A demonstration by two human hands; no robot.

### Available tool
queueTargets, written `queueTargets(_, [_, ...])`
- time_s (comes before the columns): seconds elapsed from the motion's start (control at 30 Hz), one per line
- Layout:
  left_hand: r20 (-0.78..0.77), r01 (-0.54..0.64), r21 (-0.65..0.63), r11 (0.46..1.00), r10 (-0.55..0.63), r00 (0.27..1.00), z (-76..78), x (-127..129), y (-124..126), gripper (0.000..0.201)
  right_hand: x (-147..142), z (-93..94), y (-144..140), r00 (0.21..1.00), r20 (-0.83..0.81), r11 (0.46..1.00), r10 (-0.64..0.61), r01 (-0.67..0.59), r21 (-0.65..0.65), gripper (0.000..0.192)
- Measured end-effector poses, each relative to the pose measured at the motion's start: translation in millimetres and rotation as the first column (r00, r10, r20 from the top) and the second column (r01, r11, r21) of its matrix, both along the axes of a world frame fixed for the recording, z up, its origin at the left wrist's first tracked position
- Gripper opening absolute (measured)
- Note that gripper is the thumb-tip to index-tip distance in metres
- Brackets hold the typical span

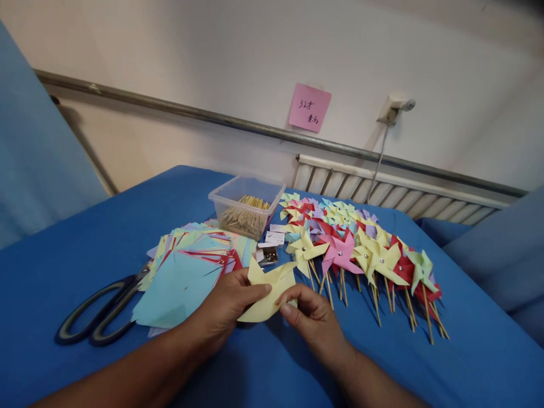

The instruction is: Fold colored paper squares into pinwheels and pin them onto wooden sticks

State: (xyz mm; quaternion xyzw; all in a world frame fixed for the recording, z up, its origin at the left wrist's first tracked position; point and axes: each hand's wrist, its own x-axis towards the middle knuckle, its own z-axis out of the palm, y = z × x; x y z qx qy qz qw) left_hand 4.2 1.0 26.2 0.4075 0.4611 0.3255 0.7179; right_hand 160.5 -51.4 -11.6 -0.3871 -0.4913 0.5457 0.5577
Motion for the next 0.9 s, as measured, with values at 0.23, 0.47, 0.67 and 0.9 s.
queueTargets(0.23, [-0.129,0.011,0.086,0.996,0.0,0.992,-7.3,2.2,-1.0,0.028,-2.4,-10.3,4.3,0.996,0.018,0.995,-0.087,0.088,-0.045,0.017])
queueTargets(0.47, [-0.159,0.09,0.082,0.993,-0.076,0.984,-7.0,5.4,-3.0,0.023,-1.6,-15.7,5.0,0.952,0.254,0.984,-0.172,0.176,0.01,0.017])
queueTargets(0.67, [-0.169,0.078,0.076,0.994,-0.064,0.984,-6.3,6.8,-3.1,0.024,-1.7,-17.1,5.3,0.948,0.261,0.982,-0.184,0.19,0.002,0.019])
queueTargets(0.9, [-0.096,0.072,0.025,0.997,-0.069,0.993,-5.7,6.0,-4.7,0.02,0.6,-21.3,7.4,0.954,0.261,0.985,-0.15,0.168,-0.048,0.022])
